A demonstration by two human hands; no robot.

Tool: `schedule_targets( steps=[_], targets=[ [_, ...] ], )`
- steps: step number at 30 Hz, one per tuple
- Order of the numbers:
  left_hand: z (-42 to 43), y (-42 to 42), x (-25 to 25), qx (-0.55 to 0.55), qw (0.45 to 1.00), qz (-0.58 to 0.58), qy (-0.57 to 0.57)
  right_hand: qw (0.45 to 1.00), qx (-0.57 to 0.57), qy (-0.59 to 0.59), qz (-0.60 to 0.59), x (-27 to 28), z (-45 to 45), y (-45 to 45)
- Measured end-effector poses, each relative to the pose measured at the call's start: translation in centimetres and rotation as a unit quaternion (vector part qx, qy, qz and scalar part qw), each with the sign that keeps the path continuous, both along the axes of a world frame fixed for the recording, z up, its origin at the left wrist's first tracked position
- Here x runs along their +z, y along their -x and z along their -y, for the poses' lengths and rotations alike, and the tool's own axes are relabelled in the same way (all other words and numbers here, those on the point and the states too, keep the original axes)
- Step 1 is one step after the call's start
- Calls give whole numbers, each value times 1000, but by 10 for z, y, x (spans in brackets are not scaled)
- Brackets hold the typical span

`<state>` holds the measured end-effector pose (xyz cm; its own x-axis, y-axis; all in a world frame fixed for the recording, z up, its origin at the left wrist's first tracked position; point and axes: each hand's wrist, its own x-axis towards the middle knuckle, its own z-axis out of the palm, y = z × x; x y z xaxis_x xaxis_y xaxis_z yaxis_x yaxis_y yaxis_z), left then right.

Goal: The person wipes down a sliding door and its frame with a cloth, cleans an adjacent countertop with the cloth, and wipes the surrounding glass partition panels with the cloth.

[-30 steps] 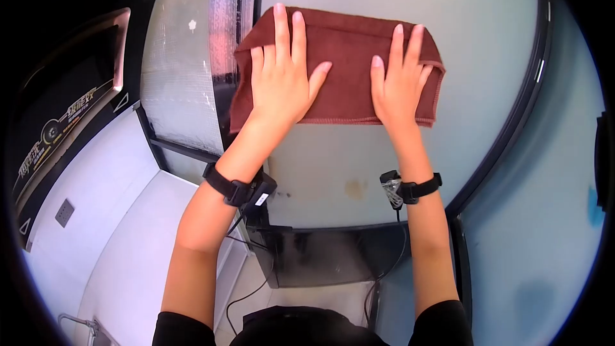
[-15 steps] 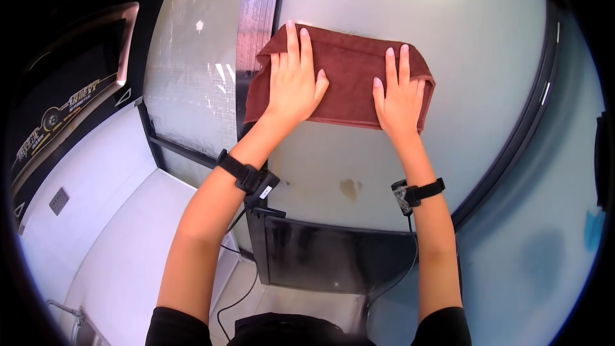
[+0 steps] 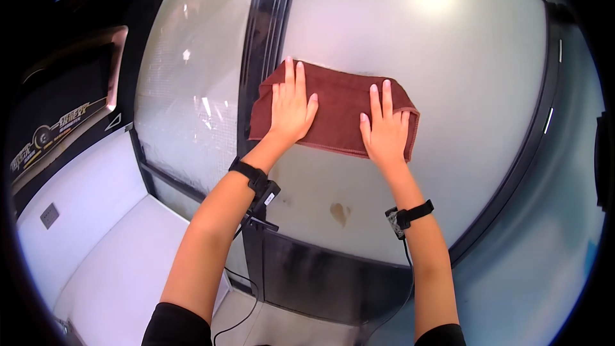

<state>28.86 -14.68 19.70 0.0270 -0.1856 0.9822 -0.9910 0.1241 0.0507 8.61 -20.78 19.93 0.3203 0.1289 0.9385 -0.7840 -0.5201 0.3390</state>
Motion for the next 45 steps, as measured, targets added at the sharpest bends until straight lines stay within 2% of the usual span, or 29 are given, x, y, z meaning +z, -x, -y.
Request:
schedule_targets(
  steps=[4, 9, 14, 18, 25, 30, 34, 36, 38, 39, 41, 42, 43, 44, 45],
  targets=[
    [15, -3, -2, 46, 995, 14, 84, 1000, -2, -6, 7, -2, 7, -3],
    [15, -6, -3, -4, 999, -10, 46, 1000, -14, 20, 16, 0, 6, -6],
    [24, -11, -2, 21, 997, 11, 74, 999, -32, 24, 20, -2, 9, -9],
    [23, -11, -4, -11, 998, -5, 66, 998, -54, 8, 23, -2, 9, -11],
    [25, -11, -15, 29, 995, 2, 93, 999, -46, 11, 26, -5, 7, -14],
    [41, -4, -61, 40, 997, -44, 41, 1000, -17, -7, 2, -35, 30, -19],
    [66, -4, -114, 81, 996, -23, -19, 998, 7, -25, -50, -77, 59, -23],
    [72, -9, -140, 101, 993, -26, -61, 995, 29, -24, -89, -101, 73, -30],
    [68, -21, -169, 140, 984, 10, -107, 982, 30, -89, -162, -126, 75, -43],
    [62, -22, -178, 129, 975, -15, -179, 981, 28, -97, -164, -136, 74, -47],
    [55, -21, -187, 116, 972, -24, -200, 957, 32, -131, -256, -140, 72, -49],
    [48, -17, -188, 106, 971, -28, -213, 958, 26, -130, -256, -138, 66, -45],
    [39, -17, -186, 96, 988, 16, -123, 958, 50, -116, -258, -136, 54, -44],
    [26, -21, -180, 83, 989, 23, -117, 958, 70, -102, -258, -131, 38, -45],
    [19, -22, -154, 70, 984, 29, -162, 958, 62, -85, -268, -113, 36, -47]
  ],
)
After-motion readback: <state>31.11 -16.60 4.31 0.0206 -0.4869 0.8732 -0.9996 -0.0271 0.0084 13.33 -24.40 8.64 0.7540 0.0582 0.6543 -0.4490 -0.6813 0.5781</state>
